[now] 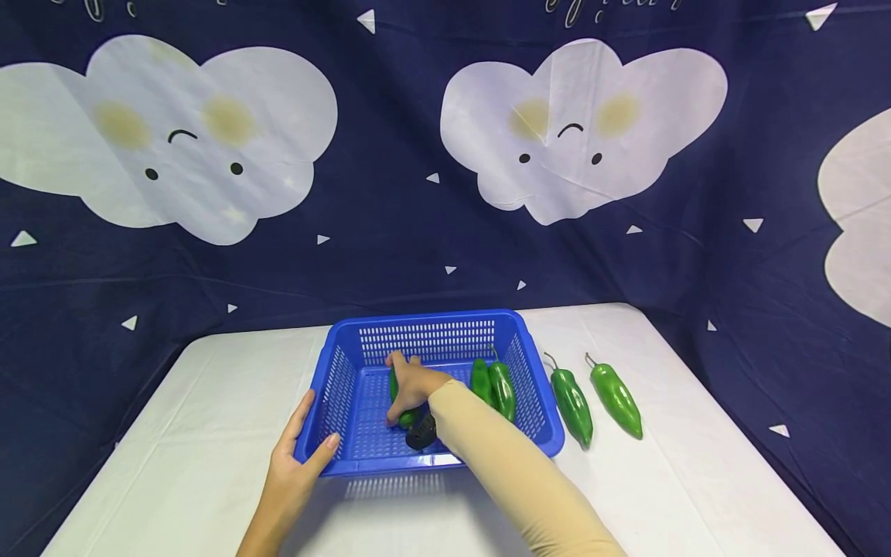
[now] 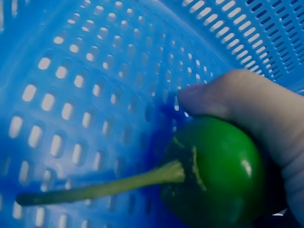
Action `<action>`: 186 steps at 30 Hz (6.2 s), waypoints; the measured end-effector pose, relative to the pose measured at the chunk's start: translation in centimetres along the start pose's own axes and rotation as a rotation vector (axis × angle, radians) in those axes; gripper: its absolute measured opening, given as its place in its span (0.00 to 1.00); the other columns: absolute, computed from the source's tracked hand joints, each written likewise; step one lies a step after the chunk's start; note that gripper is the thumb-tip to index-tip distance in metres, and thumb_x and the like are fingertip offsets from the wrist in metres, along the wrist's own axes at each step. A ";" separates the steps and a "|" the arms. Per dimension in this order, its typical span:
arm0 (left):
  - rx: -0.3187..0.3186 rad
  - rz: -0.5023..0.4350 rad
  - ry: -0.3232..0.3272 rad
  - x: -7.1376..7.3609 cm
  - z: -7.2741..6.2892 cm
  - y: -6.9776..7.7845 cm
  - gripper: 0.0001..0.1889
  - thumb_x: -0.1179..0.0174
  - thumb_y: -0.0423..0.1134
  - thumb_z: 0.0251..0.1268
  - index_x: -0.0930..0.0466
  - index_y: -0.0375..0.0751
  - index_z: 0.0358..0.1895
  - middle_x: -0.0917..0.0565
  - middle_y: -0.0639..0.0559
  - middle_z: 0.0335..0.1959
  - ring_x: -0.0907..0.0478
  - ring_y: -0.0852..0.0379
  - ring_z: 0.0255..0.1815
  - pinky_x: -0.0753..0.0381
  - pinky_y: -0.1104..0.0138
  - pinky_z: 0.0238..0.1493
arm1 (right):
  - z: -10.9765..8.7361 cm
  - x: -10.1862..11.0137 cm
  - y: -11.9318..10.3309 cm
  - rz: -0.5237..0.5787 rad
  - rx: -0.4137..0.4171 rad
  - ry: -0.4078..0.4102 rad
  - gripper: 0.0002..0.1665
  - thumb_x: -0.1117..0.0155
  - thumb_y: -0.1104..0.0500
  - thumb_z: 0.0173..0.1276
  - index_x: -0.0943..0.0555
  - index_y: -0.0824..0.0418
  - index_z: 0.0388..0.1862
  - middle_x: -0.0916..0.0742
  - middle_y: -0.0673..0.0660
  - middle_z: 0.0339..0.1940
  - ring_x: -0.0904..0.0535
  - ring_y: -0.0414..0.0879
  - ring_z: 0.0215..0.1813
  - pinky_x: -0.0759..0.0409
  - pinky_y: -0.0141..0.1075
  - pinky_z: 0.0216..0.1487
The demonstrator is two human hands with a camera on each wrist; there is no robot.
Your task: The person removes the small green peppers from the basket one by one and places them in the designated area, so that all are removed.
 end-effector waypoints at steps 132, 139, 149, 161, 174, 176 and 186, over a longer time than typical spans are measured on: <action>-0.017 -0.026 -0.011 0.1 -0.1 0.0 0.43 0.35 0.41 0.65 0.50 0.50 0.80 0.49 0.41 0.81 0.54 0.35 0.81 0.52 0.37 0.77 | -8.9 10.0 0.9 0.292 0.185 0.053 0.57 0.16 0.50 0.46 0.42 0.38 0.70 0.23 0.60 0.51 0.19 0.52 0.39 0.14 0.41 0.37; -0.017 -0.046 -0.016 0.1 -0.1 0.0 0.44 0.35 0.40 0.65 0.50 0.49 0.80 0.50 0.41 0.81 0.55 0.35 0.81 0.53 0.37 0.77 | -10.7 11.2 3.6 0.304 0.163 0.091 0.58 0.16 0.50 0.46 0.42 0.40 0.70 0.25 0.62 0.52 0.20 0.51 0.39 0.15 0.41 0.39; -0.012 -0.039 -0.010 0.1 -0.1 -0.1 0.43 0.35 0.40 0.65 0.50 0.48 0.80 0.50 0.41 0.81 0.54 0.34 0.81 0.52 0.37 0.77 | -14.0 13.3 8.3 0.356 0.142 0.155 0.56 0.17 0.55 0.48 0.43 0.45 0.70 0.23 0.67 0.54 0.18 0.53 0.44 0.14 0.41 0.45; -0.001 -0.036 -0.013 0.1 0.0 0.0 0.43 0.35 0.39 0.65 0.50 0.49 0.80 0.50 0.41 0.81 0.55 0.34 0.81 0.53 0.37 0.77 | -17.9 15.7 13.2 0.325 0.060 0.260 0.57 0.19 0.54 0.51 0.47 0.49 0.72 0.24 0.66 0.46 0.18 0.51 0.39 0.15 0.38 0.42; -0.004 -0.041 -0.014 0.1 0.0 0.0 0.43 0.35 0.40 0.65 0.50 0.49 0.80 0.50 0.41 0.81 0.54 0.34 0.81 0.52 0.36 0.77 | -19.0 16.4 17.6 0.199 -0.019 0.322 0.60 0.18 0.49 0.49 0.47 0.51 0.73 0.22 0.62 0.44 0.21 0.49 0.40 0.21 0.33 0.43; -0.004 -0.042 -0.012 0.1 0.0 0.0 0.43 0.35 0.40 0.65 0.50 0.49 0.80 0.50 0.41 0.81 0.54 0.34 0.81 0.52 0.36 0.77 | -19.0 16.2 18.3 0.196 -0.023 0.324 0.60 0.18 0.49 0.49 0.47 0.53 0.73 0.22 0.61 0.41 0.22 0.48 0.39 0.21 0.32 0.42; 0.000 -0.033 -0.011 0.1 0.0 -0.2 0.44 0.35 0.40 0.65 0.50 0.49 0.80 0.50 0.42 0.82 0.55 0.34 0.81 0.52 0.36 0.77 | -18.4 14.7 21.8 0.094 -0.028 0.335 0.60 0.16 0.53 0.45 0.45 0.63 0.69 0.21 0.64 0.45 0.22 0.47 0.38 0.21 0.34 0.41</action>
Point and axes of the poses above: each hand's wrist, its own z-axis towards the middle knuckle, its own x-axis out of the back of the hand, y = z × x, the point moved 8 cm from there along z, towards the middle knuckle
